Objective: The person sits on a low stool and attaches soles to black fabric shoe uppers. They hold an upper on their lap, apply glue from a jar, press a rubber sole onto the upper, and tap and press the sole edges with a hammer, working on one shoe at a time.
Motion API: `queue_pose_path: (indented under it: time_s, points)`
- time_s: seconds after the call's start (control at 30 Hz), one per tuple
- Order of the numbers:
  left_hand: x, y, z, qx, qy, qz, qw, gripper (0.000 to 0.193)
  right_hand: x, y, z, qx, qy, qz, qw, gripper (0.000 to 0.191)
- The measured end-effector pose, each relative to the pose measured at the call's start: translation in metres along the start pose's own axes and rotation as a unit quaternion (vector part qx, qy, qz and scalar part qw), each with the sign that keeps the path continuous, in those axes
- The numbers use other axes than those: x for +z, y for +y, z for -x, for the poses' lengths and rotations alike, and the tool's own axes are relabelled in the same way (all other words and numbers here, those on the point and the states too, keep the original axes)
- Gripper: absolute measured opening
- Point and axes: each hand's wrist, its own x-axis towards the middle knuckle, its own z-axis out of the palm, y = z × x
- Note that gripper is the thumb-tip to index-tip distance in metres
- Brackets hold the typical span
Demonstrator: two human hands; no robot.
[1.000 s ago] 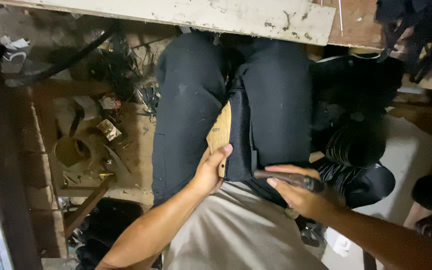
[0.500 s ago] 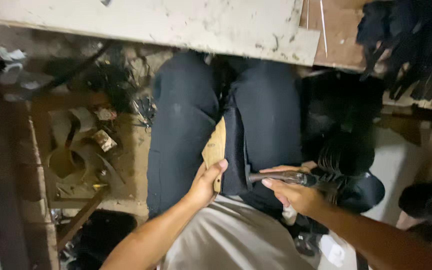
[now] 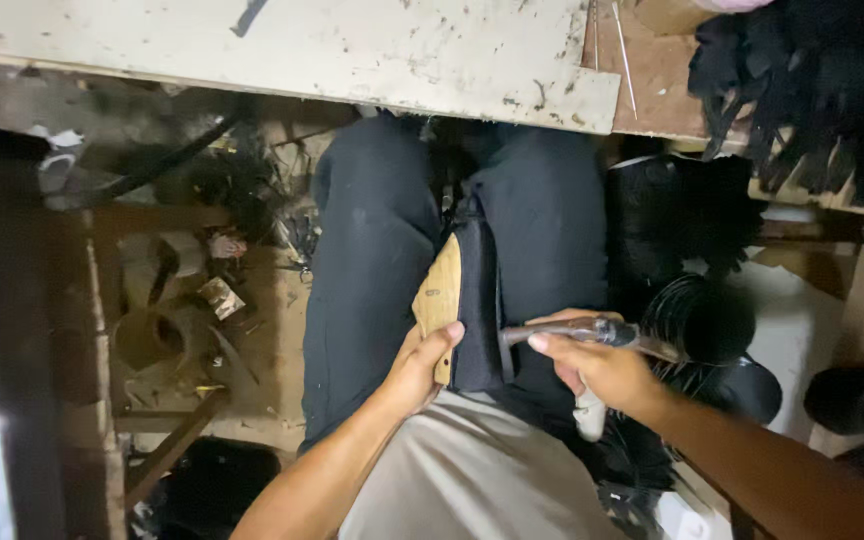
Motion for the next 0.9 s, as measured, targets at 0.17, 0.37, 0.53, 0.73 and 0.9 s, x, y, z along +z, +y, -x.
queue_pose_path:
  time_s: [0.17, 0.37, 0.53, 0.73, 0.9]
  points:
    - [0.032, 0.044, 0.037, 0.056, -0.023, -0.239, 0.969, 0.061, 0.012, 0.051, 0.034, -0.05, 0.024, -0.074, 0.996, 0.047]
    - [0.064, 0.173, 0.049, -0.105, 0.024, -0.628, 0.771, 0.07, 0.025, 0.093, 0.061, -0.271, 0.056, 0.273, 0.921, 0.066]
    - [0.059, 0.193, 0.054, 0.376, -0.098, -0.761, 0.519, 0.083, 0.039, 0.056, 0.05, -0.27, 0.061, 0.32, 0.906, 0.07]
    - [0.037, 0.166, 0.026, 0.381, 0.057, -0.557, 0.735, 0.052, 0.05, -0.02, 0.039, -0.244, 0.08, 0.238, 0.937, 0.055]
    - [0.038, 0.162, -0.002, 0.37, 0.134, -0.531, 0.751, 0.04, 0.014, -0.05, 0.079, -0.41, 0.017, 0.001, 0.912, 0.024]
